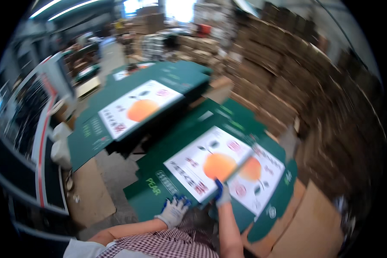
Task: The person assembles flat-packed cardboard boxes by folding the printed green panels and inserting brown cardboard inserts into the slots. The person repeatedly picks up a printed panel, folds it into a box shape, and places it on a stack.
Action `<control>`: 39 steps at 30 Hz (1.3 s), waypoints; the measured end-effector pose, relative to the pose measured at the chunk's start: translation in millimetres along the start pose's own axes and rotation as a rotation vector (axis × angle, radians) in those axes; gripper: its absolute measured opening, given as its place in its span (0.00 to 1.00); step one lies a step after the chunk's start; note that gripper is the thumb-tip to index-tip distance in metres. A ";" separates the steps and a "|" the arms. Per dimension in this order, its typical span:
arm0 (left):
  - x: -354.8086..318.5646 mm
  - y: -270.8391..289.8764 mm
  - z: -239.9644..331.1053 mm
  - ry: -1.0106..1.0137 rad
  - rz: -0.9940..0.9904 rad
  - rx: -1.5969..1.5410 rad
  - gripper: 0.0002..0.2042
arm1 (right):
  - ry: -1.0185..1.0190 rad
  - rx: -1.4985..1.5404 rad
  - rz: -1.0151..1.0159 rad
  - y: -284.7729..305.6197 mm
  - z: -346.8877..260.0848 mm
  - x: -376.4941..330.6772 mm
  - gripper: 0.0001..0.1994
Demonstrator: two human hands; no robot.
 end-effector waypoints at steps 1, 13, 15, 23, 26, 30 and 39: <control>13.5 0.3 -5.0 0.024 -0.027 0.014 0.28 | 0.002 -0.042 0.059 -3.2 -6.0 14.1 0.22; 177.4 18.8 -15.5 0.081 -0.062 0.111 0.31 | 0.307 -0.281 0.313 109.3 -90.6 -56.1 0.16; 189.6 21.9 -7.0 0.111 -0.059 0.098 0.31 | 0.471 -0.282 0.548 174.1 -101.1 -107.8 0.17; 203.1 43.8 30.8 0.110 0.007 -0.087 0.28 | 0.405 0.315 2.022 407.6 -65.3 -358.3 0.21; 196.0 53.2 58.4 0.037 0.092 -0.158 0.26 | 0.231 0.528 1.902 471.4 -49.1 -378.1 0.23; 182.9 54.7 101.0 -0.098 0.099 -0.240 0.24 | 0.481 0.766 1.824 505.0 -67.6 -386.2 0.24; 165.3 57.5 125.3 -0.142 -0.042 -0.119 0.24 | 0.758 1.088 1.704 605.1 -37.3 -408.5 0.18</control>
Point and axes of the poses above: each hand's wrist, its own x-axis towards the middle knuckle, its own y-axis out of the back of the hand, z = x × y, the point moved 4 cm from there along x, towards the middle knuckle, and after that the axes turned 9 degrees about -y, right-handed, at the moved point
